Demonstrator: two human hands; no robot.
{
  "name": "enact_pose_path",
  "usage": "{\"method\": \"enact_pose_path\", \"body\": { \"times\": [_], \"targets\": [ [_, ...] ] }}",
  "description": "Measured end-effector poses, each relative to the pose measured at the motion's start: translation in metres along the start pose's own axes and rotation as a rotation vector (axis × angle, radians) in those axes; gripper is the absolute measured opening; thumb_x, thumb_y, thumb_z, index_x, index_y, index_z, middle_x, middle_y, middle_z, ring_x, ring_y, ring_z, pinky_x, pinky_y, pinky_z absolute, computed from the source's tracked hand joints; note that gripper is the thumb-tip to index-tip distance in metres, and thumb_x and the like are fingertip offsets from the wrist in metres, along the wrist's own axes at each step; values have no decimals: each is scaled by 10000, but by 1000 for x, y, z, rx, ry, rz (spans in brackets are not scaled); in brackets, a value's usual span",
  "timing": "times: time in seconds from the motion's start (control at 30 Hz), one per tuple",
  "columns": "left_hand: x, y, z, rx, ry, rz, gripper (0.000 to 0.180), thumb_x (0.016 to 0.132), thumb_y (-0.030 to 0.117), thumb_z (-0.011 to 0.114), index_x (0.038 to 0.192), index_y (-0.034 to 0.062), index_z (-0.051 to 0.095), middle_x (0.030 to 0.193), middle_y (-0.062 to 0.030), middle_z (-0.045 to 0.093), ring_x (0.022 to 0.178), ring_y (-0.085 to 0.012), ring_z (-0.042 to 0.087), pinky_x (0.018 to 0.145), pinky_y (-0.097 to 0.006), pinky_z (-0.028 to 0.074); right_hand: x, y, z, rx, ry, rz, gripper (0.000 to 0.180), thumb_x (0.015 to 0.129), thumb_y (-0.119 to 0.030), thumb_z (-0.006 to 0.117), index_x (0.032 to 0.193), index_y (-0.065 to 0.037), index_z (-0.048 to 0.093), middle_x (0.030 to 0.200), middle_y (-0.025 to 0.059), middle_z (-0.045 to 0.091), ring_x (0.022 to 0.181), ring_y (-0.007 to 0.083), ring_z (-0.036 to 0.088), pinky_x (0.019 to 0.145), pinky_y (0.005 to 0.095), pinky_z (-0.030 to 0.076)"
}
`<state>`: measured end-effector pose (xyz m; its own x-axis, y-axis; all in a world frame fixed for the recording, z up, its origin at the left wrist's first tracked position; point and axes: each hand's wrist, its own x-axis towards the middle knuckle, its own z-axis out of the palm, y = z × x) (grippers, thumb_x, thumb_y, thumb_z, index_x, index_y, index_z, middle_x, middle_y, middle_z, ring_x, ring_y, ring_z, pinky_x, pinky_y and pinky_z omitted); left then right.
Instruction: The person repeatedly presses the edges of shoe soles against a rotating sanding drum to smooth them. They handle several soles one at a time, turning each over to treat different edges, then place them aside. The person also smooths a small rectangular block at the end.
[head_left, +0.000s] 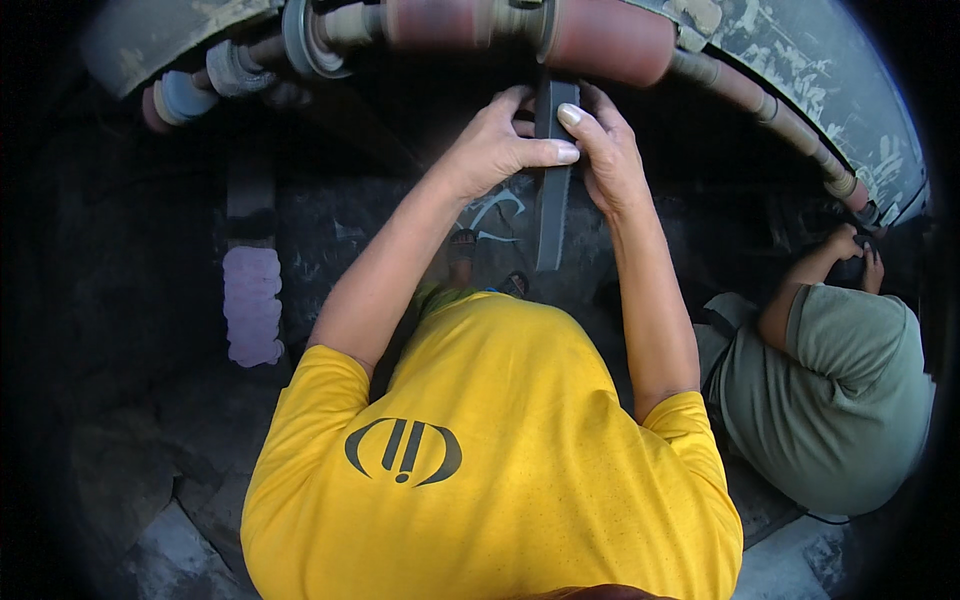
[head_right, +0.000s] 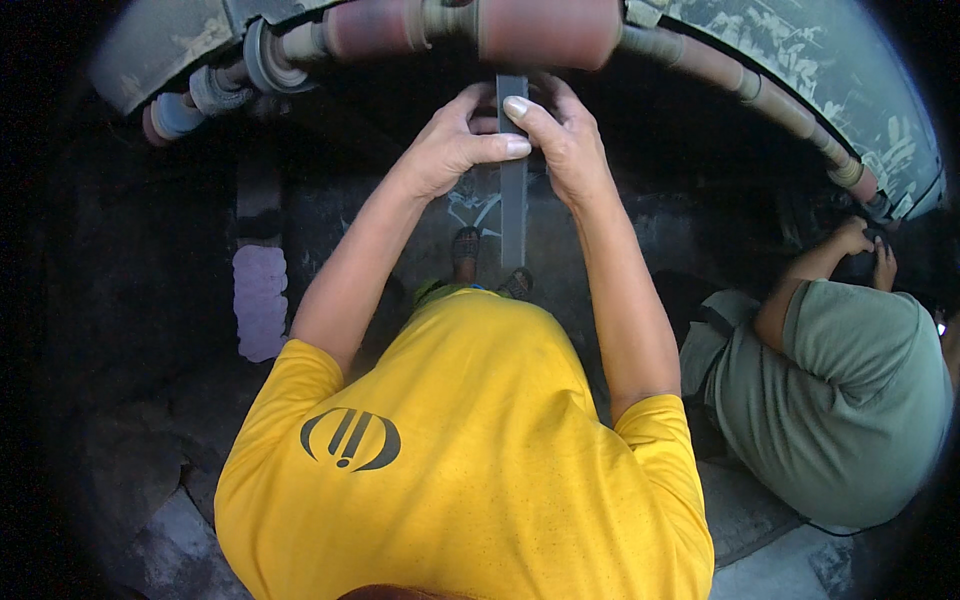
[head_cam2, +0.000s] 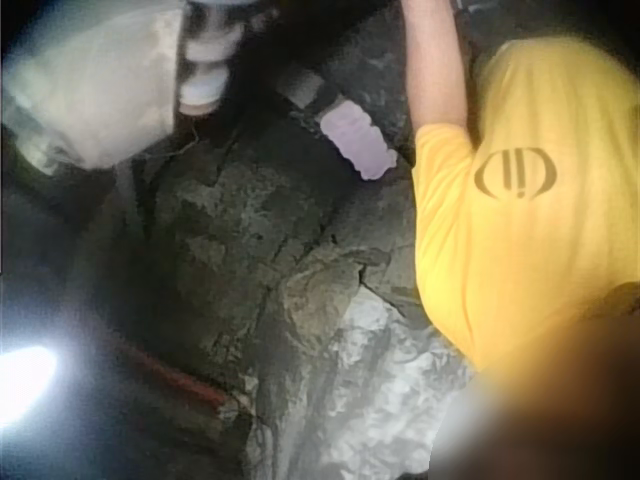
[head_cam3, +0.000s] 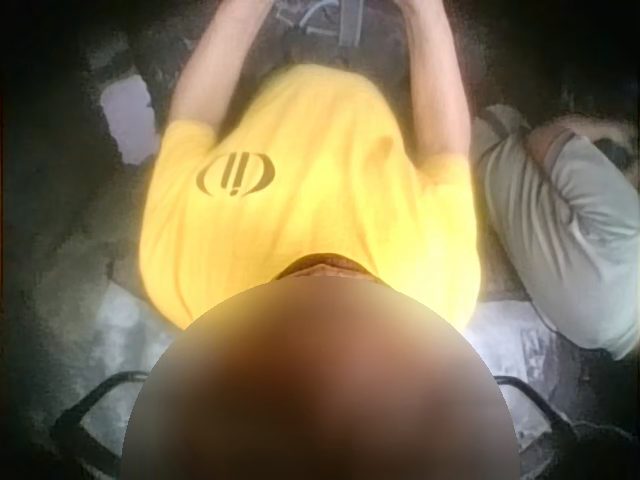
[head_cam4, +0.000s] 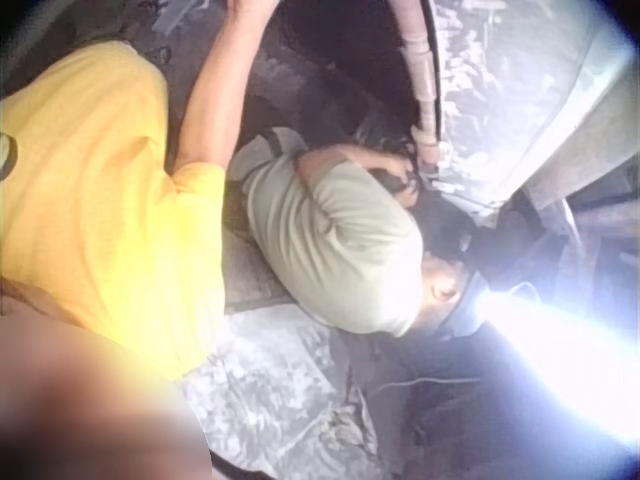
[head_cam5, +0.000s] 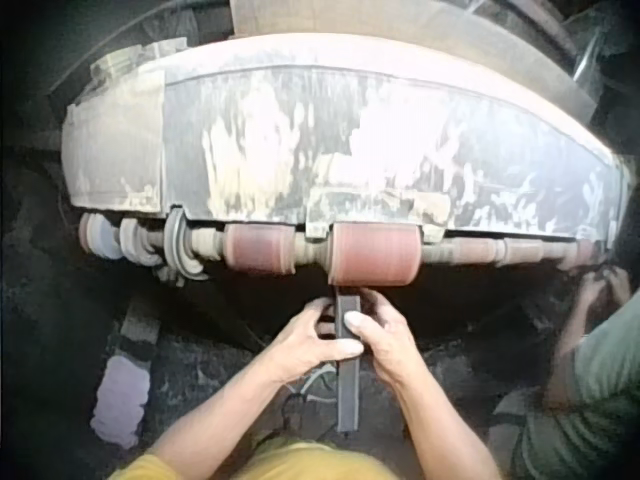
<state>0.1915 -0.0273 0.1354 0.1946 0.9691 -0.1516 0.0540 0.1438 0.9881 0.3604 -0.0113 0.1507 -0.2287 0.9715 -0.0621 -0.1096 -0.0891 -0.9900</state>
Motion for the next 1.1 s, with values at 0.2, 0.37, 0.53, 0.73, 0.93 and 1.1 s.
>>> {"method": "enact_pose_path", "body": {
  "times": [0.2, 0.37, 0.53, 0.73, 0.93, 1.1],
  "targets": [
    [-13, 4, 7, 106, 44, 66, 1108, 598, 465, 849, 1493, 13, 378, 1360, -262, 537, 1273, -373, 569, 1085, -488, 466, -13, -4, -3, -32, -3, -13, 777, 810, -348, 768, 1424, 37, 489, 1296, 228, 601, 1196, 297, 603, 1048, 409, 462],
    [-11, 11, 8, 111, 40, 62, 1148, 570, 417, 876, 1512, 30, 347, 1377, -262, 515, 1297, -381, 549, 1075, -492, 490, -10, -3, -8, -1, -20, -22, 799, 765, -331, 796, 1421, 13, 499, 1303, 223, 594, 1223, 315, 587, 1079, 430, 446],
    [-2, 14, 8, 174, 44, 78, 1165, 559, 343, 902, 1524, 43, 321, 1414, -220, 455, 1305, -374, 540, 1084, -491, 486, -4, 4, -16, 24, -44, -60, 854, 730, -321, 817, 1438, 8, 473, 1342, 223, 559, 1258, 315, 560, 1110, 441, 427],
    [0, 12, 8, 330, 70, 324, 1168, 566, 297, 911, 1536, 70, 302, 1453, -188, 391, 1350, -376, 490, 1124, -501, 443, 0, 3, -24, -3, -130, -158, 981, 683, -388, 849, 1479, -8, 421, 1430, 240, 480, 1278, 349, 546, 1133, 446, 409],
    [-1, -7, 16, 727, 159, 475, 1061, 652, 142, 877, 1537, 84, 296, 1454, -179, 384, 1381, -393, 447, 1124, -487, 436, -14, -11, -14, -437, 84, -59, 644, 815, -322, 758, 1337, 5, 570, 1213, 187, 662, 1110, 264, 655, 954, 365, 513],
    [-34, -26, 42, -57, 330, -160, 728, 837, 185, 800, 1441, 39, 419, 1374, -125, 518, 1246, -269, 546, 1055, -412, 476, -20, -7, 4, -478, 269, -24, 380, 870, -231, 669, 1132, 44, 673, 944, 206, 732, 886, 273, 720, 856, 355, 539]
  ]
}}
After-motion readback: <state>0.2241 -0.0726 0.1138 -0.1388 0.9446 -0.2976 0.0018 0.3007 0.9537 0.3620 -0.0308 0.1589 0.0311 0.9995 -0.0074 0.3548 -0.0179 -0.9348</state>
